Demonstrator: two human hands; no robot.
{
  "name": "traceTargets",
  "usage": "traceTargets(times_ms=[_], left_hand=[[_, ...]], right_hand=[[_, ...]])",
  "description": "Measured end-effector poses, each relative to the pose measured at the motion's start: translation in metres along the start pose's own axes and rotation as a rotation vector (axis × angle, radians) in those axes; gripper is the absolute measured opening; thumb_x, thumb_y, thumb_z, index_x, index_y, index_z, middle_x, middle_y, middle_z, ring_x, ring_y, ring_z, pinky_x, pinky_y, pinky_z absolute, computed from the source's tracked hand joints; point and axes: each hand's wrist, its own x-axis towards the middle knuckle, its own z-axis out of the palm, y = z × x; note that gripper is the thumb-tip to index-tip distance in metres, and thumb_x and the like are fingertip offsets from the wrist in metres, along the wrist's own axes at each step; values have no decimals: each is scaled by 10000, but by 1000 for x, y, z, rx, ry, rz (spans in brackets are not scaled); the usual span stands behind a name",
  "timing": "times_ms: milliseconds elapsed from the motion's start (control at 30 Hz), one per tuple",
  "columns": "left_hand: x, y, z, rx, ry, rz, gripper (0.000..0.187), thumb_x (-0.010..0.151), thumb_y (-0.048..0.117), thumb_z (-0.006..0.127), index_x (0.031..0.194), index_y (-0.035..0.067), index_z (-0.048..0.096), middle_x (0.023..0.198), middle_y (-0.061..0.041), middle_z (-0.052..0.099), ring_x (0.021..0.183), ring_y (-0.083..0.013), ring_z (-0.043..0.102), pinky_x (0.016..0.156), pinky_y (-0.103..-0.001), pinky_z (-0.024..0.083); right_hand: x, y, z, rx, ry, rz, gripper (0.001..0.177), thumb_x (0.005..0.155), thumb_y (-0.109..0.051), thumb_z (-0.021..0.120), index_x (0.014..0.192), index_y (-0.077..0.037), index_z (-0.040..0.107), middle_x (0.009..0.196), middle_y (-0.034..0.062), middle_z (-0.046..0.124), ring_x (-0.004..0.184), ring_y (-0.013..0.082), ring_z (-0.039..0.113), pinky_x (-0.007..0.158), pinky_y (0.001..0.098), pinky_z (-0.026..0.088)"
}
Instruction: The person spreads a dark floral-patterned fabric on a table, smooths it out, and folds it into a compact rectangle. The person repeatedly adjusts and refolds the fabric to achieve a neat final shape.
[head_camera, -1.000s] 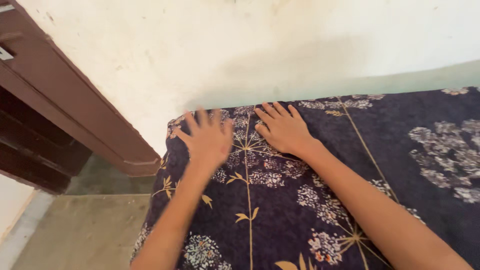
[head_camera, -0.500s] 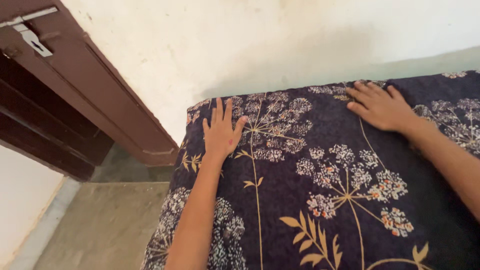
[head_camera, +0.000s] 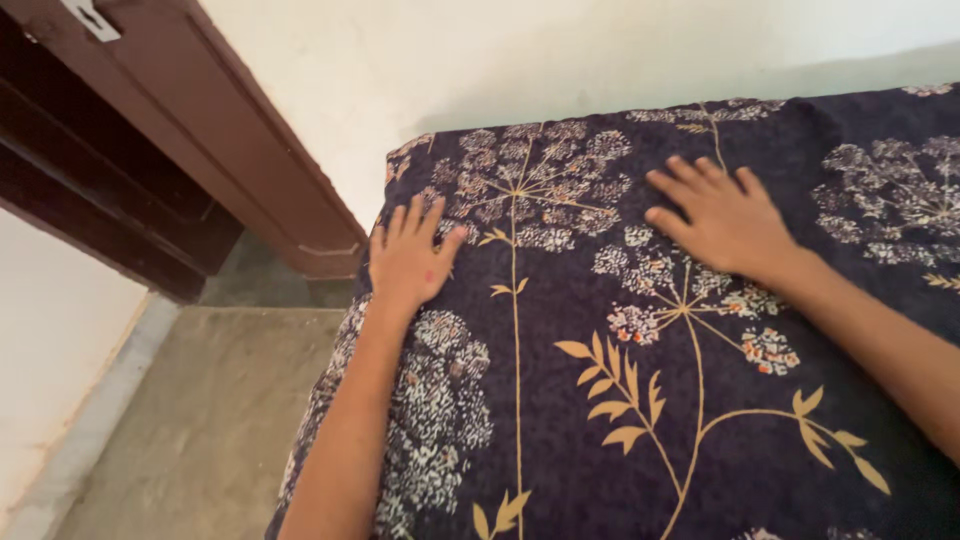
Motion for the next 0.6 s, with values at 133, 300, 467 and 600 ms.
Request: traceTargets(times_ms=[133, 300, 467, 600], left_hand=[[-24, -27, -23, -146, -89, -236, 776, 931, 672, 392, 1599, 286, 312, 1600, -125, 390, 1451, -352, 402, 1130, -526, 358], [-78, -58, -28, -258, -125, -353, 862, 930, 695, 426, 1601, 167, 305, 1432, -265, 553, 1330, -447, 534, 1097, -485, 412], [-156, -97, -32, -441, -172, -414, 796, 945, 677, 424, 1498, 114, 527, 1359, -282, 631, 1321, -410, 570, 1104, -427, 429], [-215, -112, -49, -806, -334, -523, 777, 950, 653, 413, 1393, 51, 628, 1351, -131, 706, 1242, -255, 647, 1068, -364, 449]], right_hand=[[2, 19, 16, 20, 51, 26, 703, 970, -636, 347, 1575, -279, 362, 1668, 41, 277, 1528, 283, 223, 1192, 630, 157], [1, 13, 18, 2, 69, 52, 675, 998, -588, 352, 1580, -247, 371, 1668, 78, 283, 1520, 326, 242, 1168, 665, 177], [-25, -58, -2, 34, 142, -66, 679, 994, -540, 401, 1558, -163, 381, 1661, 116, 303, 1515, 334, 275, 1154, 667, 216], [-67, -146, -11, 153, 95, -349, 651, 1028, -536, 403, 1550, -148, 378, 1643, 132, 309, 1508, 343, 269, 1152, 640, 210]])
